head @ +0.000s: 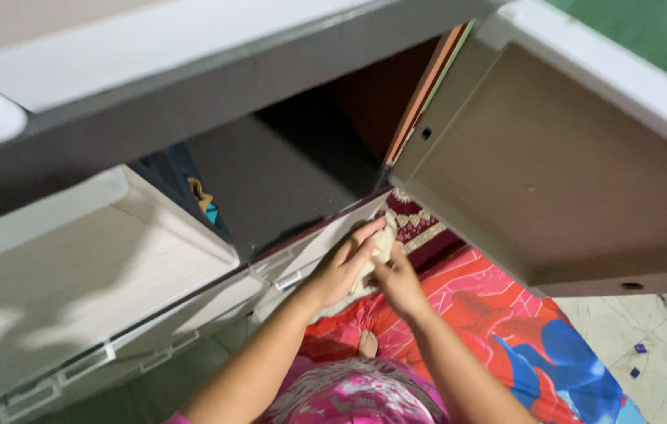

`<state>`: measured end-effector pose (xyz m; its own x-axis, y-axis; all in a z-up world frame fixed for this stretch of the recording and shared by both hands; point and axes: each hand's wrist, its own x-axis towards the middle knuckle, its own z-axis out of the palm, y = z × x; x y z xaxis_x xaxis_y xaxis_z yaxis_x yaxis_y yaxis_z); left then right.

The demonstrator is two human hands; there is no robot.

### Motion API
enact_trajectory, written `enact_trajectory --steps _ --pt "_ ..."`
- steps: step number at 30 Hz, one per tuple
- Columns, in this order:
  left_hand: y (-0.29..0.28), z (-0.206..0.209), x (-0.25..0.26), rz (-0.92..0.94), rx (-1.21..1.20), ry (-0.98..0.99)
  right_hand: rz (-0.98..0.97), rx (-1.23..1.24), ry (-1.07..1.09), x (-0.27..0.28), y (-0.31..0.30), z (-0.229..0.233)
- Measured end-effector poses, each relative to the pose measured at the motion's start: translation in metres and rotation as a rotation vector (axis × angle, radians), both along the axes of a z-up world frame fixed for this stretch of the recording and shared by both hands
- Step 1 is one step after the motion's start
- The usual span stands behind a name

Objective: The person sits on a floor mat and wipes the interior and exterior surfaces of a white cabinet door using a cloth. They clean the door edges, handle, and inner panel repeatedly.

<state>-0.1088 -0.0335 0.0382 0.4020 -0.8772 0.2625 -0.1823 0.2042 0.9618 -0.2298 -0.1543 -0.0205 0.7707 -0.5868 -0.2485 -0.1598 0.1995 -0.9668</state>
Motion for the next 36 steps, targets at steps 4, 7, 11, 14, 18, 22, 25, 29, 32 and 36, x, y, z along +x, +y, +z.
enact_trajectory --steps 4,7,11,14,18,22,25,29,32,36 --pt "-0.01 -0.021 0.046 0.261 0.041 -0.168 0.005 -0.107 -0.101 0.011 -0.014 0.009" --pt "-0.008 -0.024 0.117 0.699 0.17 -0.64 0.012 -0.405 -0.327 0.039 -0.035 0.039" --pt "0.006 -0.04 0.161 0.891 0.6 -0.759 -0.034 -0.824 -0.277 0.102 -0.058 0.055" --pt "0.011 -0.047 0.151 0.911 0.65 -0.734 0.042 -1.273 -0.151 0.157 -0.052 0.038" --pt "0.017 -0.05 0.154 0.964 0.522 -0.684 0.048 -1.254 -0.077 0.191 -0.022 0.002" --pt "0.018 -0.059 0.154 0.901 0.53 -0.67 0.316 -1.277 -0.246 0.156 0.017 -0.011" --pt "0.017 -0.055 0.157 0.863 0.533 -0.692 0.44 -1.393 -0.243 0.099 0.025 -0.001" --pt "0.015 -0.047 0.15 0.825 0.644 -0.841 0.952 -1.197 0.506 0.032 -0.006 0.036" --pt "0.012 -0.048 0.152 0.821 0.662 -0.912 0.803 -1.344 0.138 -0.01 -0.032 0.08" --pt "0.015 -0.058 0.151 0.82 0.666 -0.9 0.703 -1.266 0.467 -0.053 -0.033 0.185"
